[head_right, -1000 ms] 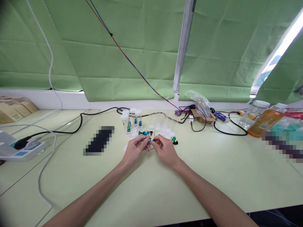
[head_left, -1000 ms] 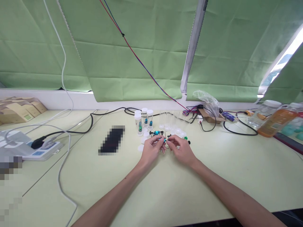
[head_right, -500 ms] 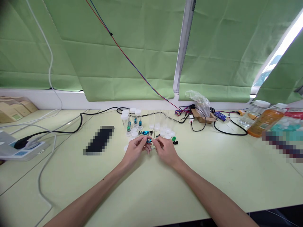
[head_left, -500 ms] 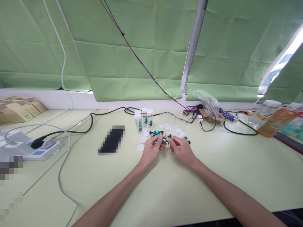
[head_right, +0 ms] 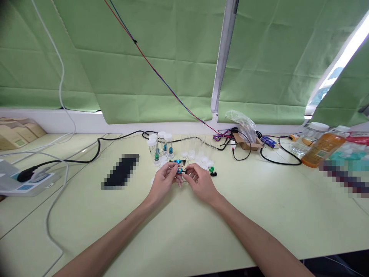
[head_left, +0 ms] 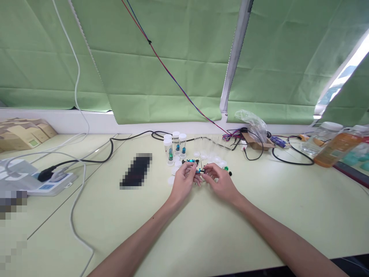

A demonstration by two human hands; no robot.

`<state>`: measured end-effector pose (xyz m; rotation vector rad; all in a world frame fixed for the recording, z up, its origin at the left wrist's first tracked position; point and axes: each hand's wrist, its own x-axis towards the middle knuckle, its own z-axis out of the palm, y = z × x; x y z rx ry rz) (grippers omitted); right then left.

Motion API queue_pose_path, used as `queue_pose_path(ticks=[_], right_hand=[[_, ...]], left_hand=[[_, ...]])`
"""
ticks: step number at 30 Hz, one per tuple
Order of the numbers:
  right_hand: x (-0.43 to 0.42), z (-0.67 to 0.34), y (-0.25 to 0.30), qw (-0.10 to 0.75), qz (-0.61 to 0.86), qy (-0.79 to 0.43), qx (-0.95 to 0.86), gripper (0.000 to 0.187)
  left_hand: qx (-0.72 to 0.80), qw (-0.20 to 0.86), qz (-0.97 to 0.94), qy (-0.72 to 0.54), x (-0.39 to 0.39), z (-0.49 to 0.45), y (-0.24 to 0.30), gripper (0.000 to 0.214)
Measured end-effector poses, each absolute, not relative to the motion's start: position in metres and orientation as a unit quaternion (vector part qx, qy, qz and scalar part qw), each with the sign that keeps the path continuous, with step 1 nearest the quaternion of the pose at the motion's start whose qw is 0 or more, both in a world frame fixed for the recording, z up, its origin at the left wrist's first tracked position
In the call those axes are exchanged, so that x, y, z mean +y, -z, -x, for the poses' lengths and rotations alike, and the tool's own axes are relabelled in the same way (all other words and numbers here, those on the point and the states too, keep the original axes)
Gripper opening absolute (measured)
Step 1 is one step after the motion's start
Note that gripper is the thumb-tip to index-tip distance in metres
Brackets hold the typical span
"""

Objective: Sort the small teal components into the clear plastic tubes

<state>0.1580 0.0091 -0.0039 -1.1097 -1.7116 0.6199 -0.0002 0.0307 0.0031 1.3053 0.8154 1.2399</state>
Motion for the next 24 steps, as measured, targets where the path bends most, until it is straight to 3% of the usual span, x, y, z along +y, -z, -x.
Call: queue_pose_path(ticks=[13,24], right_hand=[[0.0103,-0.1583,0.0058,0.475,0.463,-0.250,-0.705,0.019],[0.0103,-0.1586,0.0035,0.452,0.476,-0.233,-0.718,0.037]], left_hand=[[0.344,0.553,-0.552,-0.521,0.0288,0.0000,-0.0043,0.031],[0.336,0.560,-0.556,-0.515,0.0291,-0.0003,-0.0040,0.031]])
